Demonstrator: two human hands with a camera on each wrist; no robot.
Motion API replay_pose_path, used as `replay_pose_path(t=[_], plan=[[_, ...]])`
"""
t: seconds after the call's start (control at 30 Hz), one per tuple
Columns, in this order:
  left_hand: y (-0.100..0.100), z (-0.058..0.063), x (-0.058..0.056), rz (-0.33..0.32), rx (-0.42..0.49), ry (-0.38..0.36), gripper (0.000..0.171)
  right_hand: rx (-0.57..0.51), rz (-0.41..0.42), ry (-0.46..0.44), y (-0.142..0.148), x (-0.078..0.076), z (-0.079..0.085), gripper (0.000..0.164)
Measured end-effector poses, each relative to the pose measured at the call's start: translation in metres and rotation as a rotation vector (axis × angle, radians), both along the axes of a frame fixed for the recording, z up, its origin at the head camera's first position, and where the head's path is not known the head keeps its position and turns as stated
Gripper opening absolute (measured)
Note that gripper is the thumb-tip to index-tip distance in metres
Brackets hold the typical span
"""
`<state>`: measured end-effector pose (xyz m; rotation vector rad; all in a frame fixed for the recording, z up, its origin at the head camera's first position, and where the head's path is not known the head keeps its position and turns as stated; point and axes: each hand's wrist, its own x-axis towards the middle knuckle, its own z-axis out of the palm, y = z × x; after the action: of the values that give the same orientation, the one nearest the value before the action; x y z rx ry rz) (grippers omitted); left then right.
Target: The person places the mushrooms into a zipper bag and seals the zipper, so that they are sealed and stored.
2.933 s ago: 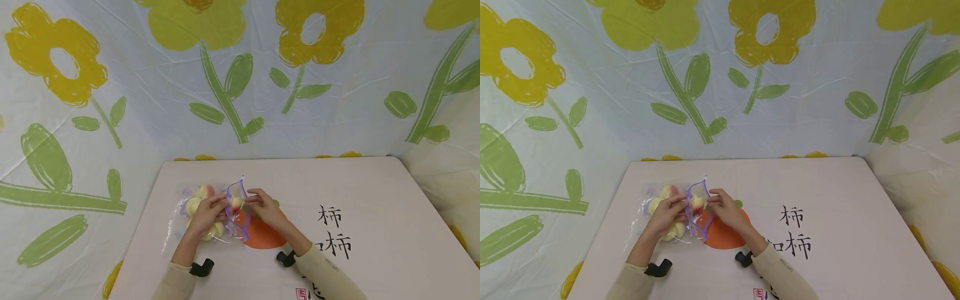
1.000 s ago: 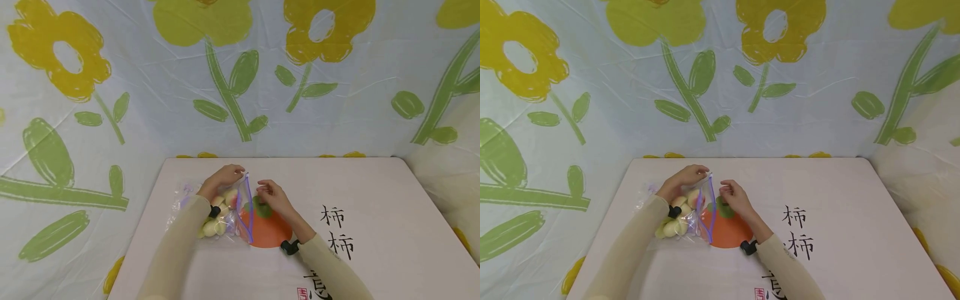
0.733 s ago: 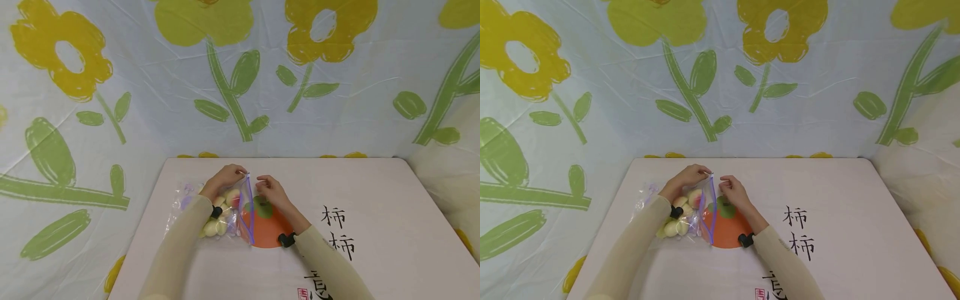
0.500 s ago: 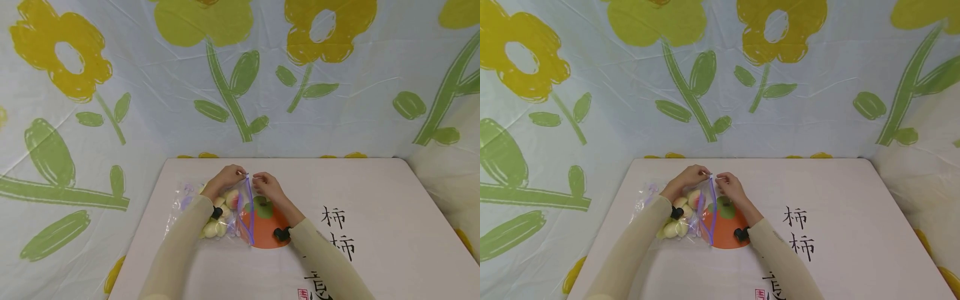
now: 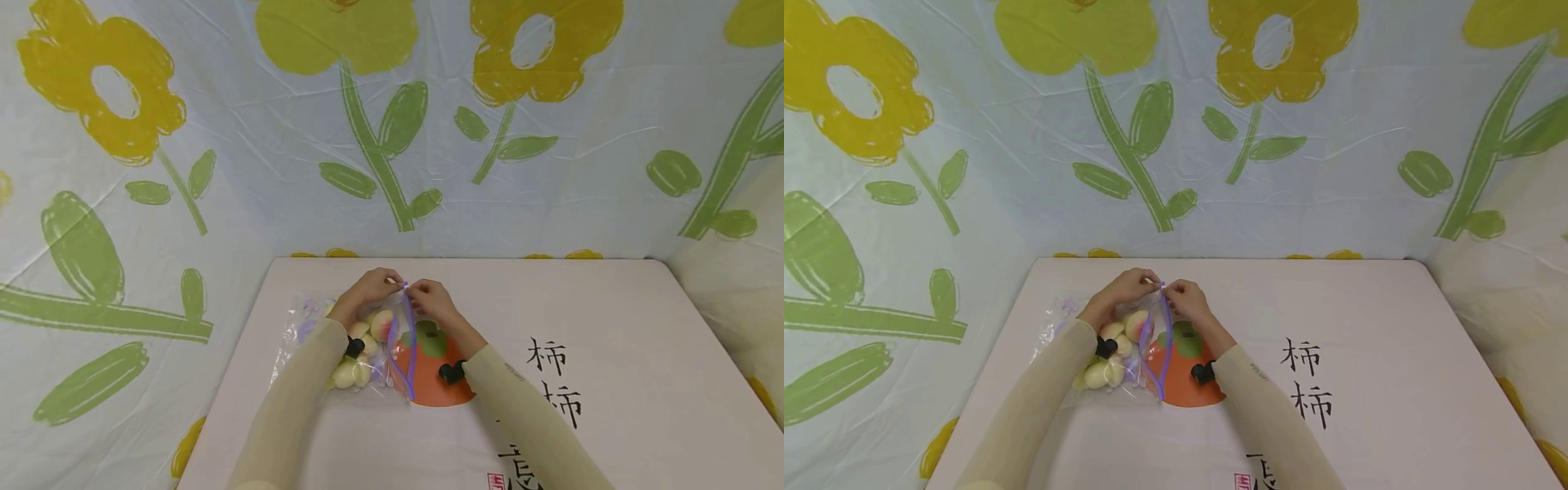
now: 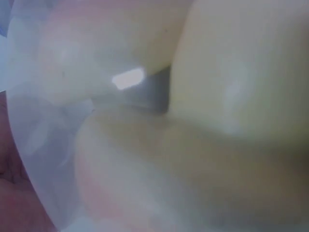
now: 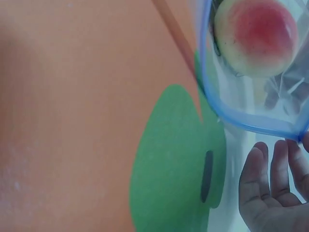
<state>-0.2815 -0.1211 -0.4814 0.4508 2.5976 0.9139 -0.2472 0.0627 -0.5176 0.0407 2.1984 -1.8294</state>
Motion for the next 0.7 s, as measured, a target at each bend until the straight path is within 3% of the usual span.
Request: replay_pose_path(t=[0.3, 0.7], plan=[[0.002, 0.0002, -0.0017, -0.018, -0.014, -0.002, 0.022, -0.03, -0.001, -0.036, 0.002, -0.0039, -0.0022, 0.023], [0.0053, 0.0029, -0.0008, -0.022, -0.051, 0.006, 0.021, 0.013, 0.054, 0.042, 0.0026, -0.0001, -0.0003, 0.022]])
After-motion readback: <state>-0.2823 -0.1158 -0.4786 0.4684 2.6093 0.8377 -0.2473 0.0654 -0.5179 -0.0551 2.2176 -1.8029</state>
